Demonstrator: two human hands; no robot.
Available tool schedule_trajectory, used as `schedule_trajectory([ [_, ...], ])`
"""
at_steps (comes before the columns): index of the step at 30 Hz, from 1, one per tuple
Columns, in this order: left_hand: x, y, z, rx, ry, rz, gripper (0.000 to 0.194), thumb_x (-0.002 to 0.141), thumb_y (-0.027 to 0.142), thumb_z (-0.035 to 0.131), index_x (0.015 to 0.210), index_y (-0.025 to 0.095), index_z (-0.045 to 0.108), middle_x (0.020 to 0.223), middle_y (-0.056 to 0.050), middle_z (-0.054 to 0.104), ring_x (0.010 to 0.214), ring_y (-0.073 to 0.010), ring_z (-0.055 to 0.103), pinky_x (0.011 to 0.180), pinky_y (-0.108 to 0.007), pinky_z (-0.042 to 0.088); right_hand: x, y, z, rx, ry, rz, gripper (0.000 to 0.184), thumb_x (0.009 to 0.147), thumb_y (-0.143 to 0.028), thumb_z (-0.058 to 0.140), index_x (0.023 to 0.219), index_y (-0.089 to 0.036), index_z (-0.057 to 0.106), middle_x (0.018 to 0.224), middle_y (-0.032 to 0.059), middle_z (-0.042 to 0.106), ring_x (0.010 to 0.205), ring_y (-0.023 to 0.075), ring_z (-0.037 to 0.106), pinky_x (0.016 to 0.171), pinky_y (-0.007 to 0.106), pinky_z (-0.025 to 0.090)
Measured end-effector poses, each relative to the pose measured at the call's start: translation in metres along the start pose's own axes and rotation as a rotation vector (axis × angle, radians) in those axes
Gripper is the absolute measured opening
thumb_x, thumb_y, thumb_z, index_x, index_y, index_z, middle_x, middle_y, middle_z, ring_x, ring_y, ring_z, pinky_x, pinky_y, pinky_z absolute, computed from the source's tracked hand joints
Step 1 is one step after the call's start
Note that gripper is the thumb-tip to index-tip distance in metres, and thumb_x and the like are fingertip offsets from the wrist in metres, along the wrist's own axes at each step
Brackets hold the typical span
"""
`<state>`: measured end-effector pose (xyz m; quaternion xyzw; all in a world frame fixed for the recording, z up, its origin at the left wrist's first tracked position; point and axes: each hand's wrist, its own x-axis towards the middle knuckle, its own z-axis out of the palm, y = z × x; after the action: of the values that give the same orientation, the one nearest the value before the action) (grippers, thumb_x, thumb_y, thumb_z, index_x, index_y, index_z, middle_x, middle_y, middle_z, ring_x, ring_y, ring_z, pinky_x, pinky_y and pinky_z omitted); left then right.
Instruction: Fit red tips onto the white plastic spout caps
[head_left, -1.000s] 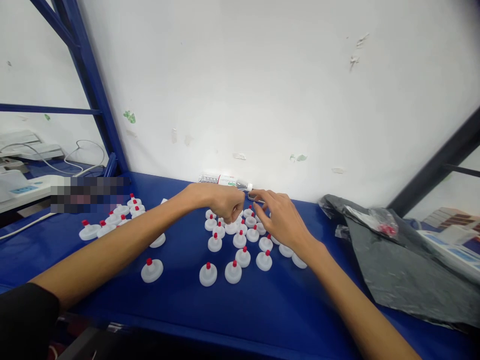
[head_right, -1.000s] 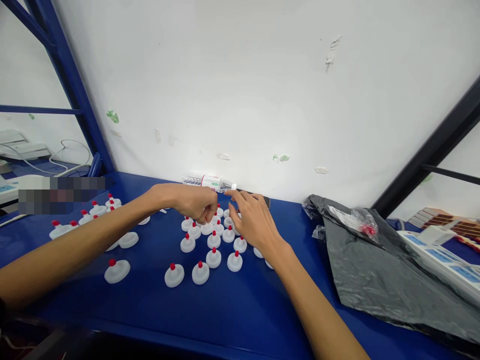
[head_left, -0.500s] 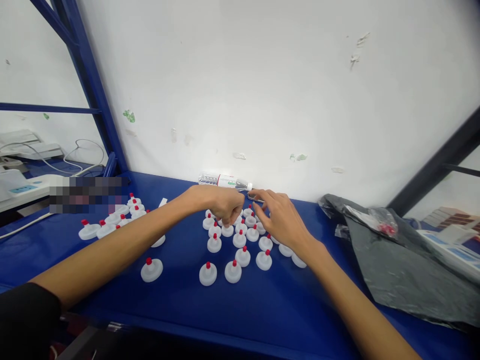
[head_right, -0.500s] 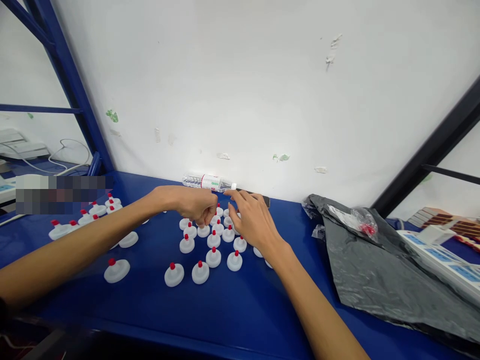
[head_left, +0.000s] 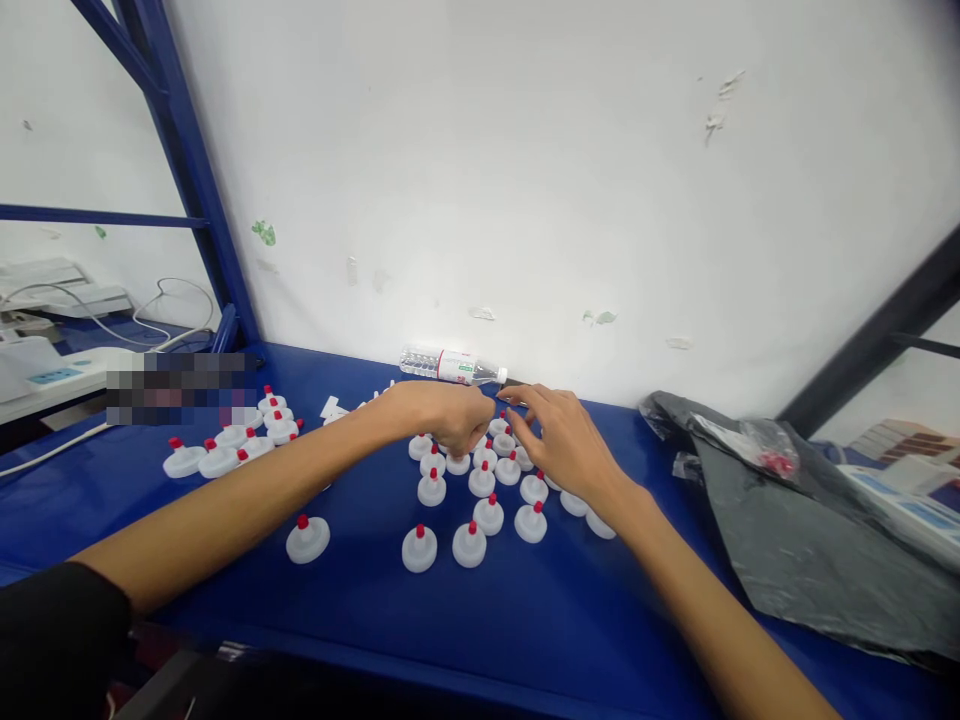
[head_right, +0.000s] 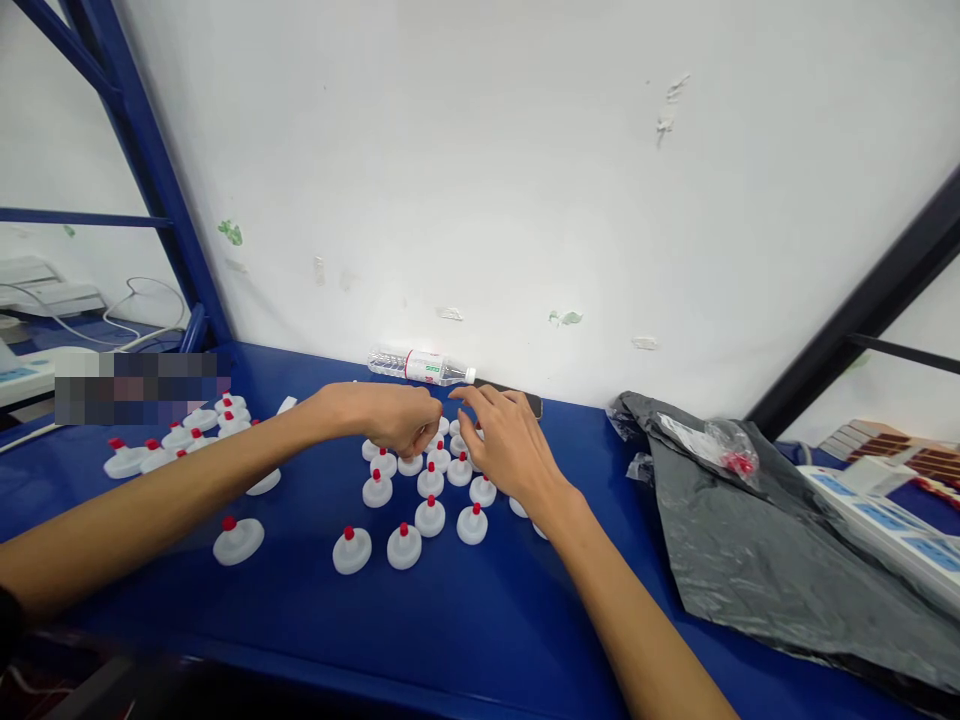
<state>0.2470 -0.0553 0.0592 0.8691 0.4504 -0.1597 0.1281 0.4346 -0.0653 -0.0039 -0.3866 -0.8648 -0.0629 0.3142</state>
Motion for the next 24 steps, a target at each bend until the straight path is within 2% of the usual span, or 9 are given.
schedule_trajectory([
  [5, -0.002, 0.002, 0.000, -0.002, 0.021, -0.005, 0.002, 0.070, 0.019, 0.070, 0.071, 0.017, 0.068, 0.065, -0.001, 0.066, 0.056, -0.0147, 0.054, 0.052, -0.028, 0.038, 0.000, -0.001, -0.001, 0.000, 0.005, -0.001, 0.026, 0.098, -0.016, 0.055, 0.121, -0.025, 0.063, 0.104, 0.0025, 0.074, 0.080, 0.0188, 0.069, 0.093, 0.041, 0.046],
  [7, -0.005, 0.000, -0.003, -0.010, 0.029, 0.027, 0.013, 0.072, 0.030, 0.073, 0.076, 0.018, 0.071, 0.073, -0.002, 0.070, 0.060, -0.0159, 0.056, 0.053, -0.029, 0.039, 0.000, -0.001, -0.001, 0.000, 0.009, -0.001, 0.025, 0.098, -0.016, 0.054, 0.120, -0.024, 0.063, 0.106, 0.0026, 0.073, 0.080, 0.0187, 0.069, 0.093, 0.041, 0.046],
  [10, -0.011, -0.009, -0.014, 0.008, 0.118, 0.042, 0.024, 0.080, 0.042, 0.067, 0.082, 0.019, 0.074, 0.079, -0.005, 0.073, 0.062, -0.0164, 0.057, 0.055, -0.029, 0.040, 0.000, -0.001, -0.001, -0.002, 0.022, -0.002, 0.024, 0.098, -0.016, 0.054, 0.118, -0.024, 0.064, 0.106, 0.0033, 0.073, 0.081, 0.0190, 0.069, 0.094, 0.041, 0.046],
  [13, -0.017, -0.027, -0.026, 0.054, 0.265, -0.081, 0.027, 0.085, 0.041, 0.061, 0.092, 0.020, 0.076, 0.085, -0.007, 0.075, 0.065, -0.0179, 0.060, 0.060, -0.030, 0.042, -0.001, 0.000, -0.001, -0.003, 0.035, -0.001, 0.024, 0.098, -0.016, 0.052, 0.118, -0.024, 0.064, 0.105, 0.0042, 0.074, 0.082, 0.0197, 0.069, 0.095, 0.041, 0.045],
  [16, -0.019, -0.050, -0.033, 0.099, 0.377, -0.272, 0.029, 0.082, 0.034, 0.063, 0.105, 0.023, 0.076, 0.101, -0.009, 0.076, 0.076, -0.0208, 0.065, 0.068, -0.031, 0.045, -0.001, 0.000, -0.001, -0.003, 0.037, -0.004, 0.025, 0.098, -0.016, 0.052, 0.119, -0.024, 0.064, 0.105, 0.0046, 0.074, 0.083, 0.0200, 0.070, 0.095, 0.042, 0.046],
  [18, -0.016, -0.063, -0.033, 0.118, 0.335, -0.399, 0.034, 0.080, 0.031, 0.066, 0.113, 0.024, 0.074, 0.110, -0.010, 0.075, 0.084, -0.0231, 0.067, 0.071, -0.032, 0.047, -0.001, 0.000, -0.001, -0.002, 0.035, -0.006, 0.025, 0.098, -0.017, 0.053, 0.119, -0.024, 0.064, 0.104, 0.0041, 0.074, 0.082, 0.0197, 0.069, 0.095, 0.042, 0.046],
  [20, -0.011, -0.075, -0.031, 0.108, 0.233, -0.494, 0.040, 0.078, 0.030, 0.070, 0.118, 0.024, 0.073, 0.110, -0.010, 0.076, 0.086, -0.0247, 0.069, 0.073, -0.032, 0.049, -0.001, 0.000, 0.000, 0.000, 0.032, -0.009, 0.025, 0.098, -0.017, 0.053, 0.119, -0.024, 0.064, 0.103, 0.0034, 0.074, 0.080, 0.0190, 0.069, 0.095, 0.042, 0.046],
  [22, -0.005, -0.083, -0.027, 0.084, 0.138, -0.530, 0.043, 0.078, 0.031, 0.073, 0.120, 0.024, 0.072, 0.103, -0.010, 0.077, 0.084, -0.0248, 0.070, 0.074, -0.031, 0.051, -0.002, 0.000, 0.000, 0.002, 0.030, -0.010, 0.025, 0.098, -0.017, 0.053, 0.119, -0.024, 0.064, 0.102, 0.0031, 0.074, 0.079, 0.0185, 0.068, 0.095, 0.042, 0.046],
  [24, 0.001, -0.089, -0.024, 0.072, 0.094, -0.514, 0.042, 0.079, 0.035, 0.072, 0.120, 0.024, 0.072, 0.099, -0.009, 0.078, 0.081, -0.0244, 0.070, 0.074, -0.031, 0.052, -0.002, 0.000, 0.000, 0.003, 0.026, -0.008, 0.024, 0.098, -0.017, 0.053, 0.119, -0.023, 0.064, 0.101, 0.0031, 0.073, 0.078, 0.0183, 0.068, 0.094, 0.042, 0.046],
])
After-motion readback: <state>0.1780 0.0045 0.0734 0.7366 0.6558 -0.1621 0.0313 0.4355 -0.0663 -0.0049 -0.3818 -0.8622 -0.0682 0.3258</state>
